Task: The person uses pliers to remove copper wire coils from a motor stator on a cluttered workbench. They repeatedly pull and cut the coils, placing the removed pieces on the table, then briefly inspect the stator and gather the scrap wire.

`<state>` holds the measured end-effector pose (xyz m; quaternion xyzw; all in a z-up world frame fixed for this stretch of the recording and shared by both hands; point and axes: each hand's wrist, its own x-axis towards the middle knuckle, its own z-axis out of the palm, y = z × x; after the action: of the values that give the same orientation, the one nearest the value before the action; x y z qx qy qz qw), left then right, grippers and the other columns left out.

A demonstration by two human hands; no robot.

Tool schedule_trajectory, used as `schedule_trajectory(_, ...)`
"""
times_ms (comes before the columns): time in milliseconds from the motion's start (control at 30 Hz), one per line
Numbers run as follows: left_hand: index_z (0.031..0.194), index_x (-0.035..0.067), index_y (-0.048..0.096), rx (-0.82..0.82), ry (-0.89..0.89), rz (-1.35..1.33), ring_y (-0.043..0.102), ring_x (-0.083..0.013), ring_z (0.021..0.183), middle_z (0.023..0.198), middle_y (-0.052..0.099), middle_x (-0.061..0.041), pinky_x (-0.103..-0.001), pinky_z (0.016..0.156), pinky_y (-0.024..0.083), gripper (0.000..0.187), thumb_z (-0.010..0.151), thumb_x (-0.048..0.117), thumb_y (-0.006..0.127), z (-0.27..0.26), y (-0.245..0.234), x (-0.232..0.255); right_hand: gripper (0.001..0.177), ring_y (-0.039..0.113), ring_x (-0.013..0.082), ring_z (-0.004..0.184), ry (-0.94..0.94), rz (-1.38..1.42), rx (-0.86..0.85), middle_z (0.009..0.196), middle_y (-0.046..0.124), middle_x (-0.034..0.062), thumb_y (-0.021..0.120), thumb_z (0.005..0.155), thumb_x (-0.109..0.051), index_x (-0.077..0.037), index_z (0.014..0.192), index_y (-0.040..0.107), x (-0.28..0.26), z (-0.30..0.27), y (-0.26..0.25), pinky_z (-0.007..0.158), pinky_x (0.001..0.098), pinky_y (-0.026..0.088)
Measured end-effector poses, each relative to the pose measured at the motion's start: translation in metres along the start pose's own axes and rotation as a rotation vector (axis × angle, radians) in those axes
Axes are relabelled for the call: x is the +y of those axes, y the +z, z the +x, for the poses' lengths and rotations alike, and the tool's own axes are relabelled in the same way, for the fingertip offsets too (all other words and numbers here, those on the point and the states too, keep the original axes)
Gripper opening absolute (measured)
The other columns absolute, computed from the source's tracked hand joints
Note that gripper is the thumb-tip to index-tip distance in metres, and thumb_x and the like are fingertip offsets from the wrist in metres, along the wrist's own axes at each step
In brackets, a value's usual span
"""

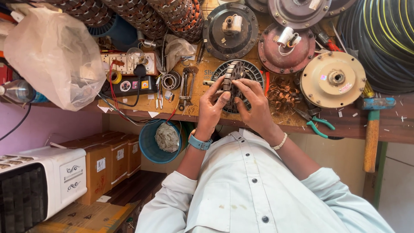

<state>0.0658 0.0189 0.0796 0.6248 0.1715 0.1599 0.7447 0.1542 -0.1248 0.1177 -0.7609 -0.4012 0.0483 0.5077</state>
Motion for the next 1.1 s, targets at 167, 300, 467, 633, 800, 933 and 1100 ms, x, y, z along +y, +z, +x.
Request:
schedule_trajectory(167,0.150,0.001,0.055,0.039,0.022,-0.040,0.060,-0.0088,0.098,0.121,0.068,-0.006,-0.026,0.083,0.051,0.059,0.107,0.042,0.059,0.002,0.002,-0.011,0.047,0.060,0.0337,0.125,0.024,0.018,-0.010,0.134,0.061,0.0174,0.070,0.090,0.004,-0.003,0.136,0.061,0.002,0.003,-0.004,0.105,0.0419,0.052)
schedule_trajectory(300,0.138,0.000,0.062,0.097,0.002,-0.128,0.064,-0.0089,0.100,0.114,0.069,-0.005,-0.024,0.086,0.054,0.046,0.112,0.037,0.053,0.005,0.001,-0.010,0.050,0.060,0.0318,0.127,0.077,0.199,-0.020,0.138,0.057,0.0165,0.067,0.092,0.003,-0.003,0.140,0.053,0.003,0.000,-0.004,0.104,0.0397,0.054)
schedule_trajectory(467,0.131,0.001,0.064,0.061,0.007,-0.200,0.067,-0.0100,0.098,0.113,0.070,-0.005,-0.026,0.083,0.059,0.030,0.106,0.018,0.061,0.015,-0.002,-0.008,0.051,0.059,0.0336,0.128,0.049,0.181,-0.031,0.139,0.056,0.0175,0.065,0.092,0.004,-0.005,0.141,0.053,0.005,-0.004,-0.004,0.105,0.0409,0.054)
schedule_trajectory(633,0.128,0.000,0.066,0.043,-0.045,-0.225,0.069,-0.0095,0.099,0.112,0.071,-0.005,-0.025,0.085,0.060,0.027,0.102,0.009,0.065,0.022,-0.007,-0.011,0.052,0.058,0.0360,0.125,0.024,0.033,-0.033,0.134,0.059,0.0178,0.068,0.089,0.005,-0.004,0.139,0.059,0.003,0.000,-0.003,0.107,0.0446,0.049)
schedule_trajectory(800,0.119,0.000,0.069,0.095,-0.033,-0.224,0.067,-0.0078,0.090,0.103,0.071,-0.003,-0.024,0.078,0.058,0.018,0.103,0.009,0.065,0.025,-0.008,-0.021,0.048,0.060,0.0343,0.124,0.036,0.010,-0.055,0.131,0.062,0.0158,0.068,0.091,0.004,-0.005,0.137,0.061,0.000,0.005,-0.007,0.108,0.0434,0.049)
schedule_trajectory(933,0.115,0.002,0.069,0.149,0.024,-0.142,0.064,-0.0057,0.086,0.099,0.070,-0.001,-0.021,0.073,0.054,0.014,0.103,0.008,0.066,0.024,-0.002,-0.026,0.051,0.059,0.0340,0.125,-0.007,0.040,-0.071,0.132,0.062,0.0161,0.069,0.090,0.004,-0.003,0.139,0.059,0.001,0.006,-0.015,0.107,0.0449,0.048)
schedule_trajectory(1100,0.112,0.004,0.070,0.281,-0.008,-0.039,0.060,-0.0058,0.076,0.092,0.068,0.000,-0.021,0.064,0.052,0.011,0.104,0.010,0.064,0.020,-0.003,-0.019,0.049,0.066,0.0254,0.109,0.094,0.230,-0.065,0.131,0.060,0.0164,0.064,0.093,0.004,-0.002,0.140,0.053,0.004,-0.006,-0.014,0.095,0.0358,0.056)
